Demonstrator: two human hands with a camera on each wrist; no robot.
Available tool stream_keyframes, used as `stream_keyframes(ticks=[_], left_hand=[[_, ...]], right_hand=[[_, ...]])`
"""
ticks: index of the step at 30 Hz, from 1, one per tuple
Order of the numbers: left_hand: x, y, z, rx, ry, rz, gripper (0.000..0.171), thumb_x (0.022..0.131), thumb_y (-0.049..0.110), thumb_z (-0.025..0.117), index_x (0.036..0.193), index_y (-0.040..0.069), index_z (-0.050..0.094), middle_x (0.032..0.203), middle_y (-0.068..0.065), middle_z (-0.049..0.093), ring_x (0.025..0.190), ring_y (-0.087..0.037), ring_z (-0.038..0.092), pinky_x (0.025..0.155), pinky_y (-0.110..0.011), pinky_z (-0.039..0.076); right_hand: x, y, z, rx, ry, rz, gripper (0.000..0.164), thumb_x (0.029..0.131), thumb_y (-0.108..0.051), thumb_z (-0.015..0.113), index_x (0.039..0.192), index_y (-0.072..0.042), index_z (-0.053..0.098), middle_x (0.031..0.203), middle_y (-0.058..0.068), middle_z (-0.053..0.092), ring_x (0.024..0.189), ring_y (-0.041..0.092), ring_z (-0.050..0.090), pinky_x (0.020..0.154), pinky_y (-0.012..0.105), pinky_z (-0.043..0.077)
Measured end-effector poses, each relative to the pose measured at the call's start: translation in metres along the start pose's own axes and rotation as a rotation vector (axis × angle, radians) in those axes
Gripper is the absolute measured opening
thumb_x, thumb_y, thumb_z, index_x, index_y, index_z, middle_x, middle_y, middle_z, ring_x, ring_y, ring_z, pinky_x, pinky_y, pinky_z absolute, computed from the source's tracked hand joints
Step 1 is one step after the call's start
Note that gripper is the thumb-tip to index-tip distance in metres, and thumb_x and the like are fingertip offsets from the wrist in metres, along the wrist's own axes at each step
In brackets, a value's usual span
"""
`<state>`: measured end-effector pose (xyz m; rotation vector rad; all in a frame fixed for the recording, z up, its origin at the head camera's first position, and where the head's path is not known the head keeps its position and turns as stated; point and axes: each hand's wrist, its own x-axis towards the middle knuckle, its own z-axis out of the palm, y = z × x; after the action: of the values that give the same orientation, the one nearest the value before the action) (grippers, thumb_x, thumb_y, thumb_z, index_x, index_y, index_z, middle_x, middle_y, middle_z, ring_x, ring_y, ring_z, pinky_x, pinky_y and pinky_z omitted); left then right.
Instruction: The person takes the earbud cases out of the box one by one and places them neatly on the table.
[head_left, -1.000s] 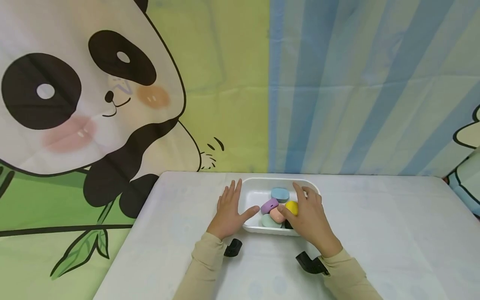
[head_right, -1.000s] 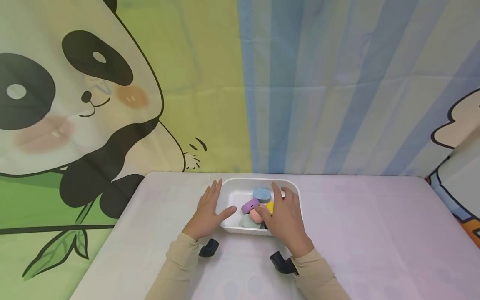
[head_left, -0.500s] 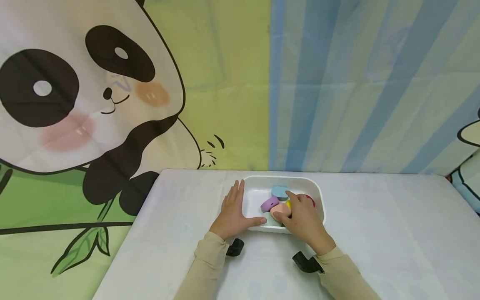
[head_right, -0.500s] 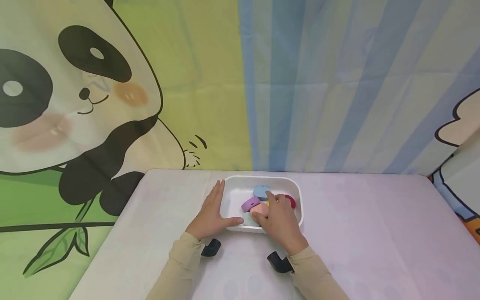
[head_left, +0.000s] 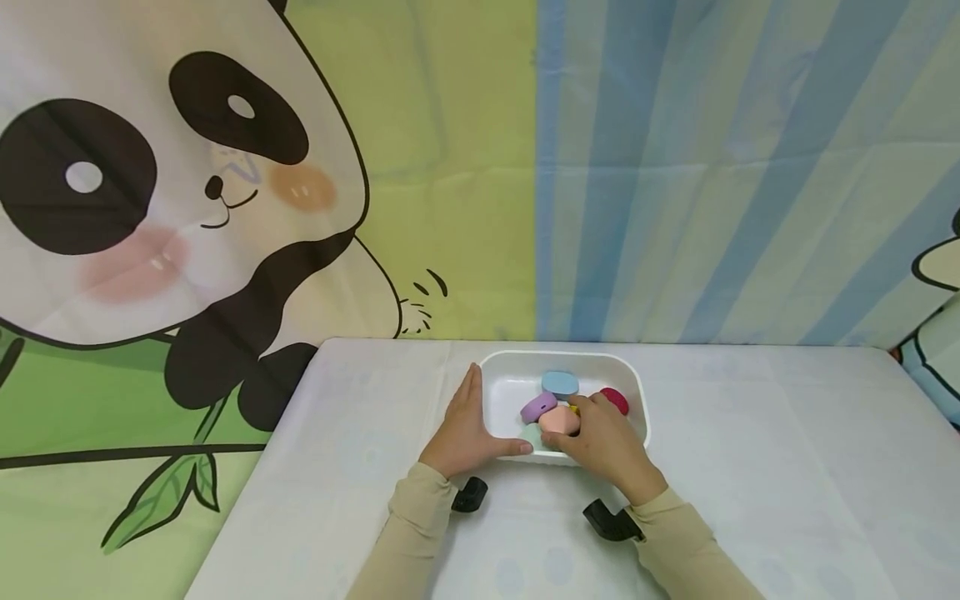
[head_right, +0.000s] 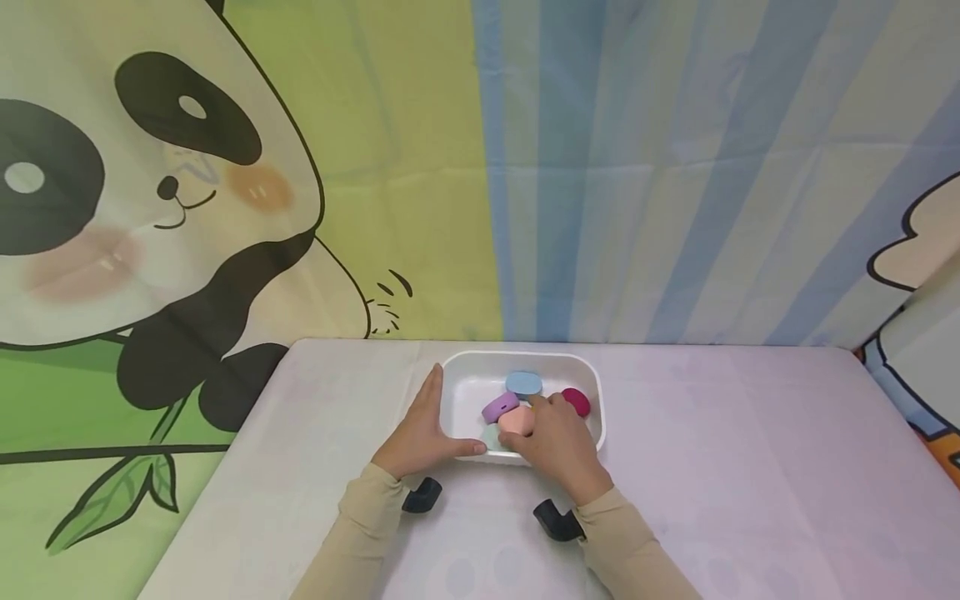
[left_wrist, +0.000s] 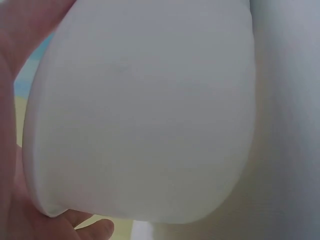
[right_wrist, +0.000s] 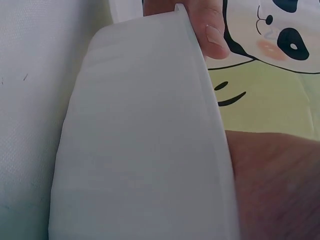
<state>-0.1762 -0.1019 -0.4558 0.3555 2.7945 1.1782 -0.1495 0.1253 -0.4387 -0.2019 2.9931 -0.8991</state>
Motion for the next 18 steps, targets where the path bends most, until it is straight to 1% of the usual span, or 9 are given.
stream_keyframes(ticks=[5, 10, 14, 18], left_hand=[[0.0009, -0.0005, 0.0006, -0.017, -0.014, -0.017, 0.145, 0.061, 0.057, 0.092, 0.161, 0.006, 0.001, 0.168, -0.010, 0.003, 0.151, -0.032, 0.017, 0.117, -0.050, 0.028], [-0.0001, 0.0016, -0.0013, -0.025, -0.021, -0.018, 0.143, 0.063, 0.055, 0.092, 0.161, 0.005, 0.000, 0.168, -0.013, 0.003, 0.151, -0.032, 0.017, 0.116, -0.051, 0.028], [-0.0004, 0.0033, -0.0021, -0.025, -0.021, -0.015, 0.143, 0.064, 0.054, 0.092, 0.161, 0.004, 0.001, 0.168, -0.014, 0.004, 0.151, -0.034, 0.017, 0.116, -0.052, 0.029], [-0.0009, 0.0031, -0.0019, -0.010, -0.016, -0.012, 0.144, 0.062, 0.058, 0.091, 0.161, 0.003, 0.002, 0.167, -0.016, 0.006, 0.151, -0.034, 0.016, 0.116, -0.053, 0.028]], right_hand=[[0.0019, 0.0022, 0.0007, 0.038, -0.006, 0.005, 0.059, 0.080, -0.038, 0.083, 0.118, 0.004, 0.066, 0.103, 0.011, 0.062, 0.091, 0.022, 0.055, 0.076, 0.038, 0.051], [0.0031, 0.0022, -0.0002, 0.041, 0.009, -0.027, 0.055, 0.080, -0.030, 0.080, 0.119, 0.006, 0.066, 0.104, 0.014, 0.062, 0.094, 0.025, 0.055, 0.079, 0.040, 0.051], [0.0038, 0.0035, -0.0004, 0.024, 0.037, -0.063, 0.053, 0.077, -0.023, 0.077, 0.120, 0.006, 0.066, 0.104, 0.016, 0.062, 0.095, 0.027, 0.053, 0.075, 0.038, 0.051], [0.0041, 0.0042, -0.0006, 0.020, 0.047, -0.076, 0.050, 0.076, -0.021, 0.077, 0.117, 0.005, 0.067, 0.101, 0.016, 0.062, 0.093, 0.027, 0.053, 0.072, 0.037, 0.051]])
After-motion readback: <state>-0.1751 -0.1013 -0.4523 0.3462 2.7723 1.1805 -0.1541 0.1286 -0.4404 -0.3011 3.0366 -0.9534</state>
